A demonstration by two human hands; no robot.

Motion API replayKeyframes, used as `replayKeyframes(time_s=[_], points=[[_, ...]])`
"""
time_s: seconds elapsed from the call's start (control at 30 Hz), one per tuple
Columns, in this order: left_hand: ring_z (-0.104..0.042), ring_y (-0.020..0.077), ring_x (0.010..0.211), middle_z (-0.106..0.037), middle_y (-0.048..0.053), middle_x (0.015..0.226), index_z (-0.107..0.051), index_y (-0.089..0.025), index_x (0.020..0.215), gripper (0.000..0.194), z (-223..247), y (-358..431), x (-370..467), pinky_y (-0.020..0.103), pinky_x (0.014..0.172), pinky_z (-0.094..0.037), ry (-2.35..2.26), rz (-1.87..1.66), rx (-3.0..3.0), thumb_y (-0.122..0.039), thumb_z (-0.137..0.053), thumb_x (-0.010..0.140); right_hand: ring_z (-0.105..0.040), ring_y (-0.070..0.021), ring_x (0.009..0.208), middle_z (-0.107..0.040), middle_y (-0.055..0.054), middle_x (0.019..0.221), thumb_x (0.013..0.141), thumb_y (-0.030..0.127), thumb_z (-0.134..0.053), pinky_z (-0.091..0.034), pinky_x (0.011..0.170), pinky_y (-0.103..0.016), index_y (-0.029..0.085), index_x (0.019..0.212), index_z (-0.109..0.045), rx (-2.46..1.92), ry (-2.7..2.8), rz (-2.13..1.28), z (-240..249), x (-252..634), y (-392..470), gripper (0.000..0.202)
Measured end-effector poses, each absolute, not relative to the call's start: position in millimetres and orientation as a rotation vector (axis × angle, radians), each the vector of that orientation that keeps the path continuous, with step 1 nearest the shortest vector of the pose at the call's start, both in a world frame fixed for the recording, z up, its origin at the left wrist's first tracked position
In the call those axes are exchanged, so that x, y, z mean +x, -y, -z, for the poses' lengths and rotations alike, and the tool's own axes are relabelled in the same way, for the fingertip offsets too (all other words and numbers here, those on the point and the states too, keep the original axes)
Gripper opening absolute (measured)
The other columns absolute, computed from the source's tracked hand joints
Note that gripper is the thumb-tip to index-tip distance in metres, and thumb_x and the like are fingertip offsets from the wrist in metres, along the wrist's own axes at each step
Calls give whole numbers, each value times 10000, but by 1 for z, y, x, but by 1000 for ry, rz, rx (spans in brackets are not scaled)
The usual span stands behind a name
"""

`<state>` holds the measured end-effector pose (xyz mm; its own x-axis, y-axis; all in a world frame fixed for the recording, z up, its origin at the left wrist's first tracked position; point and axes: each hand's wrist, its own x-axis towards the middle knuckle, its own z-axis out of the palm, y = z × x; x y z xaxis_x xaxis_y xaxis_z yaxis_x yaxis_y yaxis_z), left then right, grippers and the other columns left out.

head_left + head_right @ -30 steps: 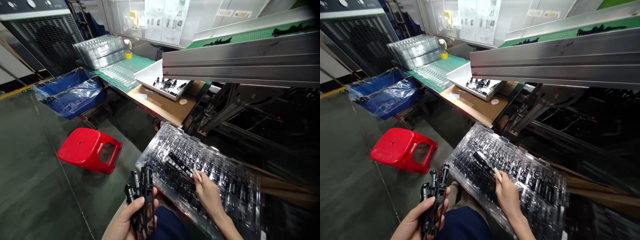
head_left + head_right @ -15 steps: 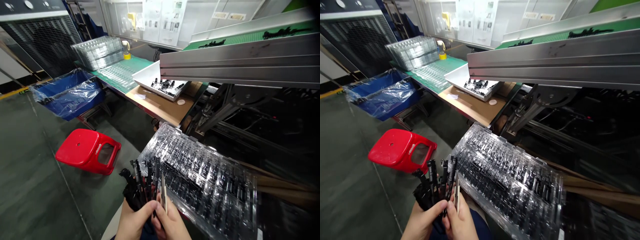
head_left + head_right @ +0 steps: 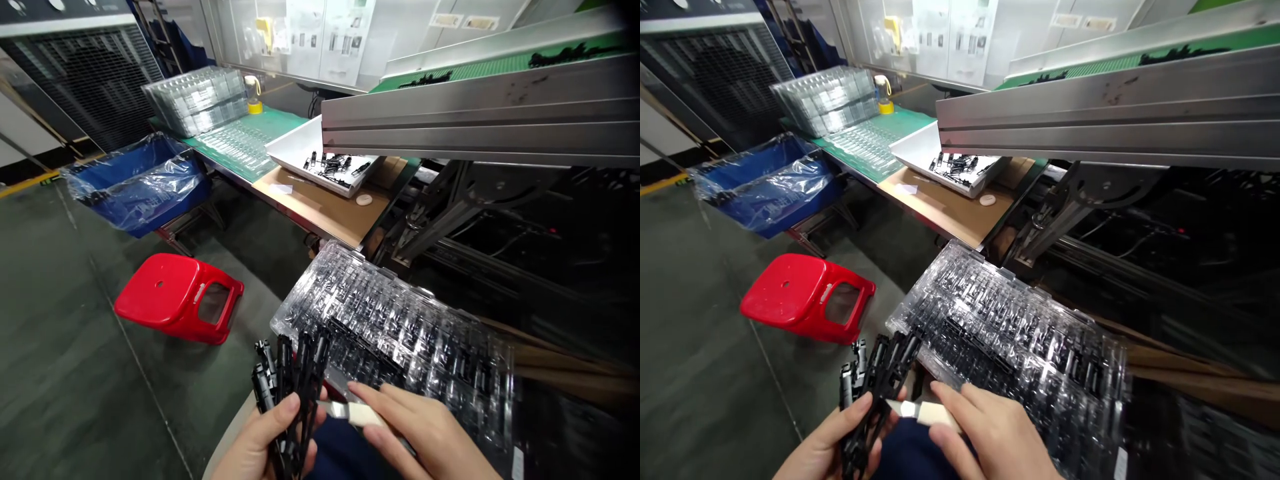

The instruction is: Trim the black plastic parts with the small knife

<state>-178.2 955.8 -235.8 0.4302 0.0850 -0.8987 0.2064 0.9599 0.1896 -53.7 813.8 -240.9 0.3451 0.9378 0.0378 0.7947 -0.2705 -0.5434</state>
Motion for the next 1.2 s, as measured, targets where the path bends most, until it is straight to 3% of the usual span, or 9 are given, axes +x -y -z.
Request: replayKeyframes(time_s=[0.13,0.33,0.67,0.93,1.1,1.2], points=[[-492,89,422,-569,62,619,-581,-72,803,148,236,-952,-182,163,397,-400,-1089,87,409,-153,-512,700,-570,-147,515,-603,-40,633,739,354,-403,-454,419,-223,205,988,-519,-2213,1778,-377,229,-51,-815,312],[-480,91,425,-597,81,725,-573,-84,816,181,236,-949,-184,183,434,-426,-1146,90,495,-186,-557,667,-558,-132,459,-595,-3,582,740,342,-404,-406,366,-214,233,827,-549,-2233,1837,-341,216,-52,-821,202],[-489,92,366,-587,80,569,-590,-70,755,134,236,-946,-184,137,343,-378,-1101,50,499,-147,-493,705,-507,-126,438,-533,7,540,758,354,-368,-303,368,-242,234,794,-525,-2272,1924,-348,225,-48,-817,201],[-561,142,548,-606,89,611,-576,-46,778,123,228,-949,-177,190,456,-448,-1204,25,358,-95,-546,670,-396,-94,437,-436,8,511,736,342,-427,-281,399,-218,176,586,-422,-2145,1619,-215,249,-49,-822,224],[-558,135,526,-602,107,565,-586,-22,647,84,225,-948,-172,220,506,-461,-1215,-58,232,-13,-506,672,-459,-92,567,-480,-13,670,751,200,-407,-375,500,-202,173,767,-484,-1892,1253,-633,248,-66,-839,83],[-544,128,490,-582,88,509,-594,-38,605,131,229,-945,-173,206,503,-447,-1139,-81,236,-18,-489,680,-481,-108,638,-463,-41,758,722,206,-455,-412,543,-213,170,861,-520,-1797,1200,-591,250,-76,-850,157]])
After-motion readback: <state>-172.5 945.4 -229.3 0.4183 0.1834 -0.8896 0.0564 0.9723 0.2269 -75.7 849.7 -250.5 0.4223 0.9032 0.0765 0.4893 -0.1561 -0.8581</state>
